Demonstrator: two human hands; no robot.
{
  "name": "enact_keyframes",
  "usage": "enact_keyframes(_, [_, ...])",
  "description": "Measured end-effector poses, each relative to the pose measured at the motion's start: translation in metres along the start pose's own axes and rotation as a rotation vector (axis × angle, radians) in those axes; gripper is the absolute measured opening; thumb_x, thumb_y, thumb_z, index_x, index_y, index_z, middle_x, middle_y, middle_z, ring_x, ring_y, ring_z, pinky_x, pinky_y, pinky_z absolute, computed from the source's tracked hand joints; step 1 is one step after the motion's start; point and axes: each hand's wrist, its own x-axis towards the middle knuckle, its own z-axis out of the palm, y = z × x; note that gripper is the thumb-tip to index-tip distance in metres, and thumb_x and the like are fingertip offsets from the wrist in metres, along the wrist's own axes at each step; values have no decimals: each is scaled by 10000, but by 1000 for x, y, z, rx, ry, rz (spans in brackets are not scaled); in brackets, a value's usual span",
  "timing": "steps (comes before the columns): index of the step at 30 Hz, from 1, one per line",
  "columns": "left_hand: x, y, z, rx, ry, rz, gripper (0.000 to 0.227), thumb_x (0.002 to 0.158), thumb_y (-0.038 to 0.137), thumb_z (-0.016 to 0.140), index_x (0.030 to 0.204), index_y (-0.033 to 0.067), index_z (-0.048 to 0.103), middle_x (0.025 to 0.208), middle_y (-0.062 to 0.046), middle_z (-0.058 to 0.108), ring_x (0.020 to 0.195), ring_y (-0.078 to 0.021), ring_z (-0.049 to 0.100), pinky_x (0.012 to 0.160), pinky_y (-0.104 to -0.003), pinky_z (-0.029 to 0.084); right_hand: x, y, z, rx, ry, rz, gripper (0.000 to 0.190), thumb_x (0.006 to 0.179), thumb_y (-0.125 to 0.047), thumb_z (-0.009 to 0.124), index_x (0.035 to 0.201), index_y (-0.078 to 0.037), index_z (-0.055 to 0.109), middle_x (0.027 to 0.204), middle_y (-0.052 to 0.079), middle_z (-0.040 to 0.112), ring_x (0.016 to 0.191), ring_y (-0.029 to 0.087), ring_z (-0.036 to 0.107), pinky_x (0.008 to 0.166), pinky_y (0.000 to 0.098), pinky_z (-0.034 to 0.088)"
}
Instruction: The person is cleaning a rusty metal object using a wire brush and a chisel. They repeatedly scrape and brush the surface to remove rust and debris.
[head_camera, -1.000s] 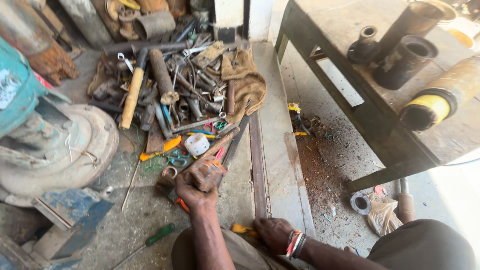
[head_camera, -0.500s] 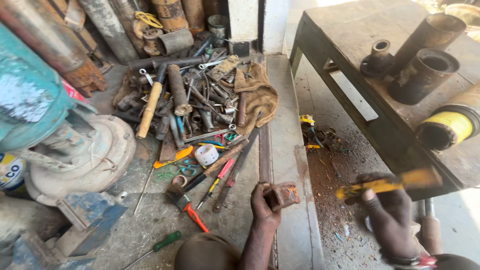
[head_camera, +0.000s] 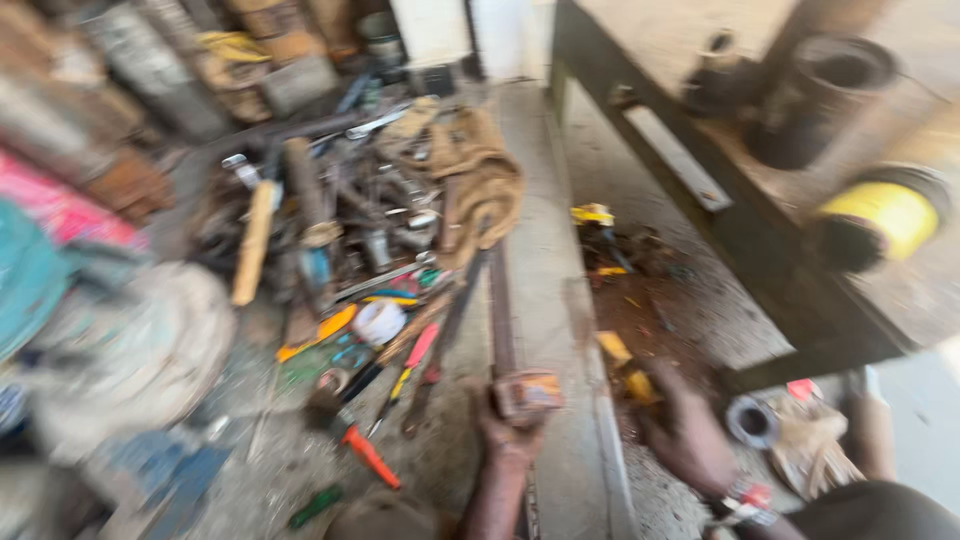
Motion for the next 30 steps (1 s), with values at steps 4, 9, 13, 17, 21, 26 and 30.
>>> enact_keyframes(4, [16, 12, -29, -275, -403, 216, 596, 1117, 661, 541, 861, 131, 638, 886, -89, 700, 985, -334, 663, 1018, -561, 563, -7, 1, 29, 551, -336, 259, 378, 904, -56, 692, 1276, -50, 626, 1011, 75, 730, 669, 182, 744, 503, 291, 490])
enact_keyframes(9, [18, 19, -41, -79, 200, 112, 498, 899, 649, 633, 985, 165, 707, 946, -45, 746, 915, -275, 688, 803, -503, 561, -31, -9, 58, 470, -443, 177, 484, 859, -92, 679, 1306, -177, 514, 774, -17, 630, 627, 90, 716, 573, 255, 579])
enact_keyframes(13, [14, 17, -22, -82, 97, 127, 374, 986, 523, 636, 932, 155, 681, 927, -63, 726, 926, -299, 703, 830, -548, 596, -24, -35, 39, 83, -204, -307, 159, 1020, -229, 675, 1027, -72, 649, 682, -12, 648, 547, 94, 650, 549, 283, 522])
enact_keyframes(17, [13, 12, -3, -23, 210, 16, 640, 876, 655, 540, 978, 50, 723, 903, -112, 746, 837, -303, 702, 749, -493, 588, -8, -42, -13, 392, -385, -241, 486, 872, -153, 679, 1339, -41, 600, 770, 48, 690, 638, 124, 613, 561, 316, 554])
enact_keyframes(21, [15, 11, 5, -8, 402, -43, 676, 865, 639, 602, 1209, 58, 636, 1072, -124, 697, 990, -309, 678, 832, -473, 594, 7, -18, -35, 625, -353, -276, 406, 1015, -279, 500, 1232, 13, 682, 875, 109, 779, 668, 179, 720, 611, 285, 590])
enact_keyframes(26, [4, -3, 19, 160, 439, -67, 837, 779, 592, 707, 1370, 24, 536, 1228, -161, 612, 1176, -308, 633, 919, -437, 627, -16, -6, -16, 625, -52, -570, 313, 1013, -251, 608, 1194, -7, 683, 903, 139, 768, 711, 201, 763, 615, 313, 623])
enact_keyframes(30, [-9, -7, 28, 222, 398, -145, 799, 779, 573, 688, 1355, 44, 526, 1188, -148, 608, 1119, -276, 650, 824, -400, 647, -28, -23, 1, 506, 71, -462, 235, 931, -178, 693, 1092, -8, 715, 907, 165, 775, 712, 198, 784, 590, 327, 632])
